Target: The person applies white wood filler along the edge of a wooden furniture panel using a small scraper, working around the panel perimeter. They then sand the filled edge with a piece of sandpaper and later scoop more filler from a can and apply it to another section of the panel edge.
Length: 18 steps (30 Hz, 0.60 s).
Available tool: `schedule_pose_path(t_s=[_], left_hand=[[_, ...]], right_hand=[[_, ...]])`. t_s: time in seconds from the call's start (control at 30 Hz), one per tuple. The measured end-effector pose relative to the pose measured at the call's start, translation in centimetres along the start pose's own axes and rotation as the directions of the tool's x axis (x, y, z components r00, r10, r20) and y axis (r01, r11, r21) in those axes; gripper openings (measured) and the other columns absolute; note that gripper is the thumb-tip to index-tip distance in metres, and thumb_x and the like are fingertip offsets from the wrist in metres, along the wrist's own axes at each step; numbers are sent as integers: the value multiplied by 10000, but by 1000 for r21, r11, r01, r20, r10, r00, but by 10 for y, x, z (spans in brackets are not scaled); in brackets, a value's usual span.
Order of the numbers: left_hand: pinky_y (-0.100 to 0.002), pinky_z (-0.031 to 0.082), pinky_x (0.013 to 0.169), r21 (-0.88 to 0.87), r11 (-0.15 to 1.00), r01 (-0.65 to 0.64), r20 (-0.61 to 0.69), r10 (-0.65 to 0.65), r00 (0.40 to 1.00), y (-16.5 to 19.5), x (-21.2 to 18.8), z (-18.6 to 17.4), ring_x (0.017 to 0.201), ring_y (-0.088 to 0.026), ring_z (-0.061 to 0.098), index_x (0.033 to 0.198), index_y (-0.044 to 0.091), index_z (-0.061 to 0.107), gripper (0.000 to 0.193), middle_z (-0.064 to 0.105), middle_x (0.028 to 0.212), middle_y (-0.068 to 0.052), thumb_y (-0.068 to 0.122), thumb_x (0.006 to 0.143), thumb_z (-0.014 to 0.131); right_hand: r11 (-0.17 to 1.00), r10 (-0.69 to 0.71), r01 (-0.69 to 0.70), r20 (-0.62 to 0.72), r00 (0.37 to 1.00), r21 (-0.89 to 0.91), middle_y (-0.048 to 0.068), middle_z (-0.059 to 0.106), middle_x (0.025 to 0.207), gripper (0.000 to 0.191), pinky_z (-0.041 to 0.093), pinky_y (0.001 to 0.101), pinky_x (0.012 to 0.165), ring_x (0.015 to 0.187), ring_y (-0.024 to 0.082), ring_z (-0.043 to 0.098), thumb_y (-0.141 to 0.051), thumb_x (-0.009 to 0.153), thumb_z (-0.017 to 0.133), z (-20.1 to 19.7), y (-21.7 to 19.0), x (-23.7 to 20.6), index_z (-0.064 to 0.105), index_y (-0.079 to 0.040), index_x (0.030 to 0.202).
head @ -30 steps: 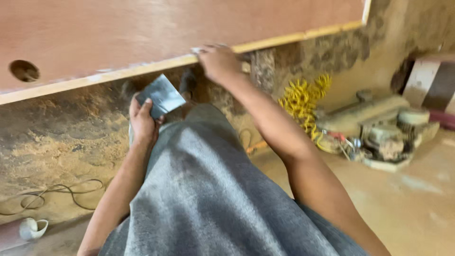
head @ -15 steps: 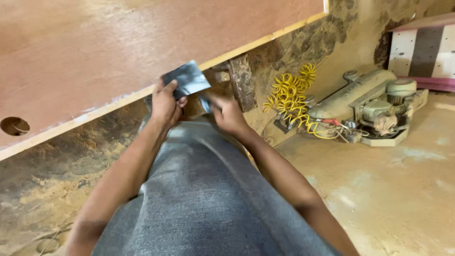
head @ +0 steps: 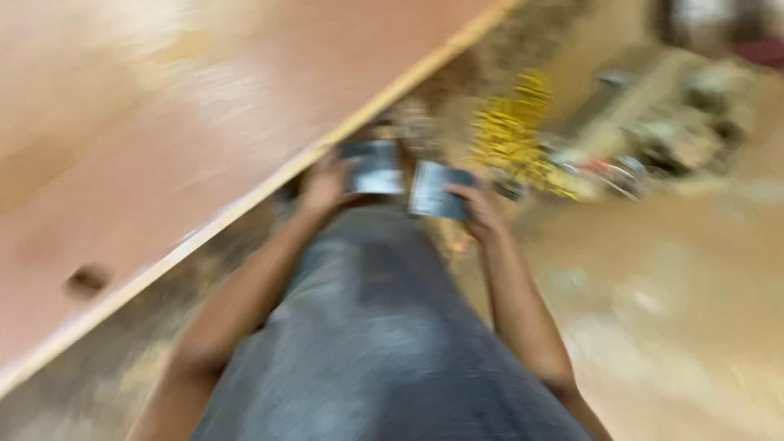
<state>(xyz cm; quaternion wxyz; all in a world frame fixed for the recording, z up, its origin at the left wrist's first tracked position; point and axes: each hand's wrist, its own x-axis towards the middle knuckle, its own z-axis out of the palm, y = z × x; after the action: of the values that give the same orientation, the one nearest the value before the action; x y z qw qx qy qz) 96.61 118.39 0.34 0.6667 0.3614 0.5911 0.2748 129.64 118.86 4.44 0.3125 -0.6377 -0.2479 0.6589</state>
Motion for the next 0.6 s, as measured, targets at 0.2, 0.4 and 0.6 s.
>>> schedule_pose_path(t_s=[0.2, 0.4, 0.6], left_hand=[[-519, 474, 896, 336, 704, -625, -26, 671, 741, 76, 59, 28, 1088, -400, 579, 1209, 78, 657, 656, 617, 1217, -240, 505, 712, 698], [-472, 551, 781, -115, 904, -412, -131, 398, 908, 151, 129, 94, 958, -356, 664, 1241, 71, 602, 530, 632, 1144, -213, 339, 785, 632], [-443, 560, 845, -46, 916, -398, -241, 376, 895, 164, 190, 155, 1002, -323, 687, 1284, 29, 583, 466, 661, 1164, -208, 213, 856, 604]], right_hand=[[984, 37, -36, 0, 999, 176, 72, 707, 1071, 340, 579, 362, 886, 955, 219, 695, -32, 874, 725, -42, -10, 40, 647, -17, 1205], [971, 15, -20, 21, 1000, 237, 84, 716, 1127, 349, 555, 371, 965, 998, 235, 692, -17, 919, 692, -101, -71, 116, 638, 21, 1262], [849, -395, 382, 42, 918, -365, 92, 740, 1105, 329, 570, 365, 962, 1003, 225, 703, 28, 875, 671, -128, -189, 165, 692, 33, 1204]])
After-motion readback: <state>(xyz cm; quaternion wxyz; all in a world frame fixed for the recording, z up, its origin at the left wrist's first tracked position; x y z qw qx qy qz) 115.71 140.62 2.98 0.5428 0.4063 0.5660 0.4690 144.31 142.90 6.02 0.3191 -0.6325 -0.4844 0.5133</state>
